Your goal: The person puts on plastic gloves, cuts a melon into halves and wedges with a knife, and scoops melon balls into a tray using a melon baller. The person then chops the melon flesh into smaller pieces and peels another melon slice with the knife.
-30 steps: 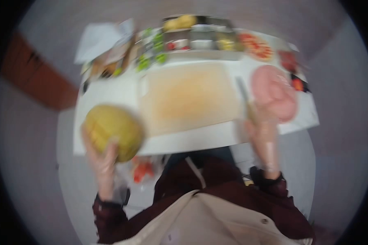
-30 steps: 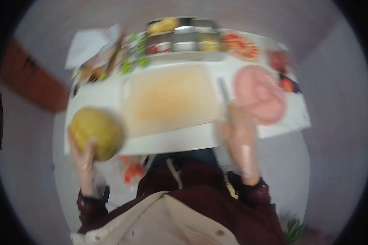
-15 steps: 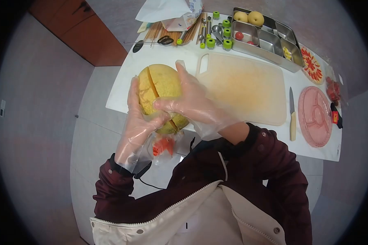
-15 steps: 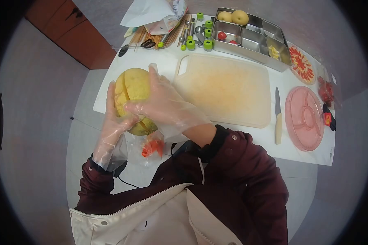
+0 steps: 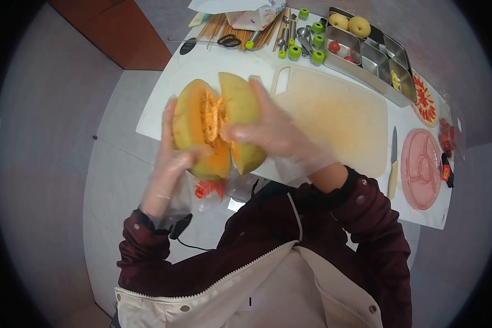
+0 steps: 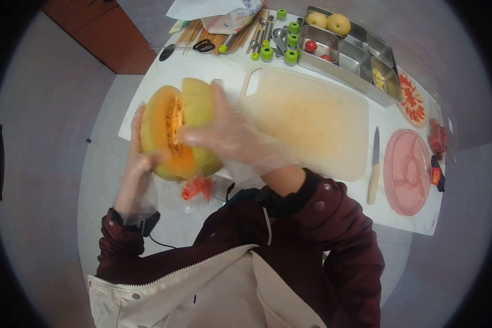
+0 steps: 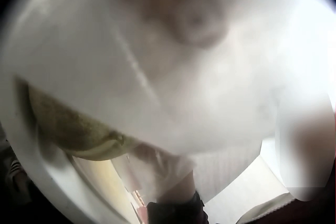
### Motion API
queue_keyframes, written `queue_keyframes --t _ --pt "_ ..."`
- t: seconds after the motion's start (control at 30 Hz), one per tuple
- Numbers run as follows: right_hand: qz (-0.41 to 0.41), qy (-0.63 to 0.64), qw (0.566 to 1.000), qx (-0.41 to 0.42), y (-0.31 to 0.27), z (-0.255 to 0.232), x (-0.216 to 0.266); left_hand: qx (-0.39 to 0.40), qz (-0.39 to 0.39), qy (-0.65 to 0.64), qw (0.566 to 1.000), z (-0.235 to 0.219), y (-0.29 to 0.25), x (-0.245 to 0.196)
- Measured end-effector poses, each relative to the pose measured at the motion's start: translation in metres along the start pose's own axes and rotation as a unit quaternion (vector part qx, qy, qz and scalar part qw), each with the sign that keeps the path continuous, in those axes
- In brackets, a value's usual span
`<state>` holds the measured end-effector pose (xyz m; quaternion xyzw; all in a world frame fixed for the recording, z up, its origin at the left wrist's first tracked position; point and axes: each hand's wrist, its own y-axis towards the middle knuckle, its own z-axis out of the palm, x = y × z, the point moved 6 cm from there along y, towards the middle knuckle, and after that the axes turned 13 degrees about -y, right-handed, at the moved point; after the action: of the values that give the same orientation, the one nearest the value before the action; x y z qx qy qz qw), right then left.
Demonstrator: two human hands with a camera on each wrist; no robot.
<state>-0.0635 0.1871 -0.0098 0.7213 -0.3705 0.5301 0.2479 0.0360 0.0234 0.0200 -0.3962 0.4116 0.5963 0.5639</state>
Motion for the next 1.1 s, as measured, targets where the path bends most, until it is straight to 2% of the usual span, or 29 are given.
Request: queue_keyframes --t 0.03,0.07,0.17,0.23,0.47,0.53,0.6,0.67,0.7,0.77,0.8,0.87,0.9,0.93,0.97,1.0,1.03,1.07,1.1 --pt "0.022 0.083 0.996 0.003 0.002 -0.003 -0.007 -0.043 -0.027 -0.021 0.998 -0.001 -0.004 -0.005" --pt "0.023 0.084 0.996 0.004 0.002 -0.008 -0.012 -0.085 -0.057 -0.042 0.994 -0.005 -0.006 -0.005" --pt "0.049 0.144 0.988 0.017 -0.002 -0.01 -0.013 -0.104 -0.042 -0.032 0.993 -0.012 -0.009 -0.003" --pt "0.076 0.182 0.98 0.025 -0.007 -0.009 -0.007 -0.109 -0.041 -0.037 0.993 -0.01 -0.01 -0.003" --pt "0.072 0.214 0.974 0.015 -0.004 -0.008 -0.017 -0.112 -0.038 -0.048 0.992 -0.013 -0.013 -0.004" --pt "0.091 0.176 0.98 0.01 -0.002 -0.011 -0.024 -0.099 -0.033 -0.073 0.992 -0.039 -0.009 0.013" --pt "0.094 0.196 0.976 0.016 -0.005 -0.015 -0.02 -0.088 -0.028 -0.098 0.991 -0.05 -0.012 0.021" --pt "0.096 0.215 0.972 0.023 -0.007 -0.016 -0.017 -0.07 0.027 -0.058 0.995 -0.05 -0.024 0.014" --pt "0.093 0.227 0.969 0.027 -0.007 -0.015 -0.017 -0.069 0.029 -0.058 0.995 -0.051 -0.026 0.015" --pt "0.088 0.239 0.967 0.03 -0.007 -0.017 -0.021 -0.111 0.065 -0.076 0.989 -0.054 -0.028 0.017" --pt "0.084 0.257 0.962 0.041 -0.007 -0.018 -0.025 -0.11 0.067 -0.076 0.989 -0.07 -0.034 0.027" --pt "0.076 0.275 0.957 0.051 -0.009 -0.021 -0.021 -0.174 0.06 0.003 0.983 -0.124 -0.049 0.055" --pt "0.085 0.312 0.945 0.047 -0.014 -0.022 -0.013 -0.172 0.062 0.005 0.983 -0.128 -0.047 0.06" --pt "0.094 0.35 0.931 0.044 -0.018 -0.023 -0.005 -0.126 0.206 0.127 0.962 -0.12 -0.048 0.044" --pt "0.09 0.35 0.931 0.043 -0.022 -0.025 0.003 -0.076 0.343 0.245 0.904 -0.108 -0.053 0.032" --pt "0.096 0.367 0.924 0.042 -0.025 -0.027 0.007 -0.074 0.346 0.247 0.902 -0.106 -0.052 0.036" --pt "0.101 0.384 0.917 0.042 -0.028 -0.028 0.009 -0.081 0.318 0.21 0.921 -0.104 -0.053 0.042" --pt "0.096 0.384 0.917 0.041 -0.031 -0.029 0.005 -0.089 0.289 0.173 0.937 -0.106 -0.055 0.049" --pt "0.115 0.409 0.905 0.019 -0.033 -0.029 -0.008 -0.086 0.293 0.173 0.936 -0.111 -0.059 0.055"
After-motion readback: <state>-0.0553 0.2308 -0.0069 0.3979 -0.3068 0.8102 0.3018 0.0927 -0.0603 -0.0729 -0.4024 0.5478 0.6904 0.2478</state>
